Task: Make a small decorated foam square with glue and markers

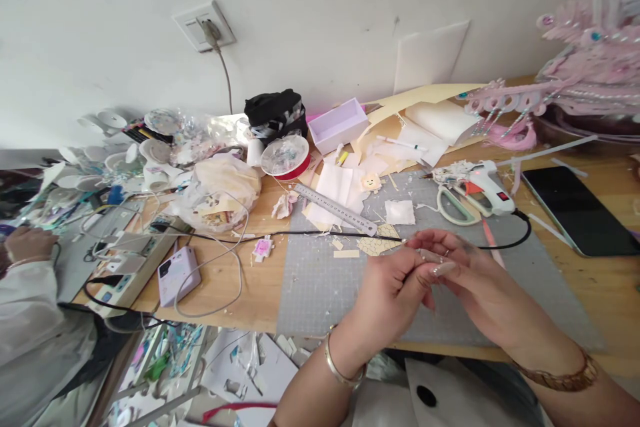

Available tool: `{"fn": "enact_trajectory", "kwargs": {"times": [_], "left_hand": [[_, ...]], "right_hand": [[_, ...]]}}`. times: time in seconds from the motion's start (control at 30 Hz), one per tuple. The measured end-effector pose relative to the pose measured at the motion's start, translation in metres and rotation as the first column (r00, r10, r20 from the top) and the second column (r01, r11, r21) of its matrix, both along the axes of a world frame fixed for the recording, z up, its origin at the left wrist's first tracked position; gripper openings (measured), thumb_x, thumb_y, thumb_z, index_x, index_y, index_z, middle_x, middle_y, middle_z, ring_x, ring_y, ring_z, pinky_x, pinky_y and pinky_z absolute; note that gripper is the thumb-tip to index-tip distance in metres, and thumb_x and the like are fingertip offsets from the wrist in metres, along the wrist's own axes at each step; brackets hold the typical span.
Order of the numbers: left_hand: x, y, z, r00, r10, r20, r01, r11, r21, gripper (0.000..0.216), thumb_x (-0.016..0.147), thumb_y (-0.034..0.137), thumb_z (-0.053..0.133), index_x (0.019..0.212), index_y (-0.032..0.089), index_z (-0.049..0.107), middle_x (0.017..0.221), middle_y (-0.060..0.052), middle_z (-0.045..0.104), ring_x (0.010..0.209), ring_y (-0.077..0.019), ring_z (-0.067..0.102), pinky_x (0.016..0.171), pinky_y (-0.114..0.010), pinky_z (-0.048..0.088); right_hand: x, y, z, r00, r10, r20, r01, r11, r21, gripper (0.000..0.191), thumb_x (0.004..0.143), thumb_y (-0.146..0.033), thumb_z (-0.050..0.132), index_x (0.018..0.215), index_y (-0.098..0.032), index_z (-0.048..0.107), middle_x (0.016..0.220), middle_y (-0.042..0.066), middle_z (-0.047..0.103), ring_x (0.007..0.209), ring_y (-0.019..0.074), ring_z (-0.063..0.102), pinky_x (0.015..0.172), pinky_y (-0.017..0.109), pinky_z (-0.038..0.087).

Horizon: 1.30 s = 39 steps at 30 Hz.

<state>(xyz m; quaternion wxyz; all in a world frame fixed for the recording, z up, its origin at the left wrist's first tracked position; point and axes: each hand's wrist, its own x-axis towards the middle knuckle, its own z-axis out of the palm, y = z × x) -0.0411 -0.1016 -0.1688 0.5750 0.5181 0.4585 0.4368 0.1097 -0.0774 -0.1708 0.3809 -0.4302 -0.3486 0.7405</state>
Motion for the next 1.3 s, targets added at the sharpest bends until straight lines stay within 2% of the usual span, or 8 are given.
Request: {"fn": "enact_trajectory", "kwargs": {"times": [0.23, 0.37, 0.53, 0.67, 0.8, 0.93, 1.07, 1.3], "left_hand": [[-0.012, 0.005, -0.003, 0.917, 0.269, 0.296, -0.247, 0.963, -0.11, 0.053, 0.09, 0.062, 0.06, 0.061, 0.019, 0.049, 0.045, 0.006, 0.046, 0.037, -0.0044, 0.033, 0.041, -0.021, 0.026], [-0.007, 0.002, 0.0, 0.967, 0.137, 0.217, -0.13, 0.99, -0.046, 0.051, 0.095, 0.061, 0.054, 0.069, 0.017, 0.055, 0.052, 0.004, 0.049, 0.046, -0.0066, 0.043, 0.047, -0.02, 0.034], [0.001, -0.002, 0.001, 0.974, 0.077, 0.211, -0.067, 0.996, -0.052, 0.042, 0.091, 0.053, 0.065, 0.072, 0.017, 0.056, 0.049, 0.006, 0.047, 0.043, -0.0054, 0.039, 0.044, -0.019, 0.032], [0.005, -0.001, -0.003, 0.87, 0.108, 0.481, -0.049, 0.99, -0.134, 0.047, 0.086, 0.054, 0.071, 0.062, 0.018, 0.052, 0.042, 0.008, 0.041, 0.034, -0.0033, 0.028, 0.038, -0.019, 0.024], [-0.002, 0.003, -0.006, 0.754, 0.231, 0.615, -0.171, 0.973, -0.155, 0.049, 0.084, 0.051, 0.072, 0.057, 0.018, 0.047, 0.036, 0.008, 0.036, 0.033, -0.0039, 0.027, 0.039, -0.019, 0.023], [-0.012, 0.005, -0.004, 0.819, 0.276, 0.504, -0.214, 0.96, -0.18, 0.046, 0.086, 0.053, 0.07, 0.062, 0.017, 0.052, 0.041, 0.007, 0.043, 0.036, -0.0045, 0.032, 0.04, -0.018, 0.024], [-0.01, 0.0, -0.001, 0.933, 0.178, 0.311, -0.152, 0.983, -0.108, 0.044, 0.096, 0.056, 0.056, 0.076, 0.017, 0.057, 0.049, 0.005, 0.05, 0.043, -0.0056, 0.039, 0.045, -0.018, 0.029], [-0.006, -0.01, -0.001, 0.994, 0.073, 0.081, -0.08, 0.993, 0.086, 0.029, 0.097, 0.042, 0.06, 0.082, 0.018, 0.054, 0.058, 0.006, 0.052, 0.05, -0.0056, 0.045, 0.05, -0.018, 0.036]], "right_hand": [[0.005, 0.0, 0.001, 0.998, -0.022, 0.062, 0.021, 1.0, 0.02, 0.039, 0.072, -0.052, 0.083, 0.101, -0.03, 0.072, 0.111, 0.004, 0.069, 0.098, 0.0197, 0.06, 0.071, 0.028, 0.049], [0.002, -0.001, -0.001, 0.995, -0.049, 0.081, 0.039, 0.991, 0.126, 0.036, 0.074, -0.051, 0.082, 0.101, -0.03, 0.07, 0.109, 0.004, 0.068, 0.101, 0.0206, 0.058, 0.079, 0.031, 0.051], [-0.002, -0.002, 0.0, 0.998, 0.011, 0.062, -0.017, 0.995, 0.096, 0.041, 0.073, -0.048, 0.083, 0.104, -0.027, 0.066, 0.104, 0.005, 0.067, 0.093, 0.021, 0.061, 0.076, 0.034, 0.054], [-0.004, -0.004, 0.005, 0.994, 0.098, -0.042, -0.097, 0.995, 0.023, 0.043, 0.074, -0.05, 0.083, 0.106, -0.026, 0.067, 0.099, 0.005, 0.067, 0.089, 0.02, 0.061, 0.073, 0.034, 0.053], [-0.002, -0.003, 0.005, 0.996, 0.083, -0.037, -0.082, 0.996, 0.02, 0.045, 0.07, -0.053, 0.084, 0.105, -0.028, 0.07, 0.107, 0.005, 0.068, 0.095, 0.0189, 0.06, 0.072, 0.029, 0.051], [0.002, -0.002, 0.001, 0.996, -0.018, 0.086, 0.008, 0.993, 0.12, 0.038, 0.075, -0.044, 0.083, 0.106, -0.03, 0.069, 0.112, 0.003, 0.067, 0.097, 0.0176, 0.059, 0.078, 0.029, 0.052], [0.001, -0.003, -0.001, 0.987, -0.072, 0.142, 0.043, 0.979, 0.199, 0.037, 0.074, -0.042, 0.084, 0.105, -0.03, 0.068, 0.11, 0.003, 0.066, 0.096, 0.0182, 0.059, 0.082, 0.031, 0.054], [-0.002, -0.005, -0.003, 0.994, -0.03, 0.101, 0.014, 0.988, 0.154, 0.04, 0.074, -0.047, 0.083, 0.105, -0.03, 0.067, 0.109, 0.004, 0.066, 0.1, 0.0202, 0.06, 0.082, 0.032, 0.054]]}}
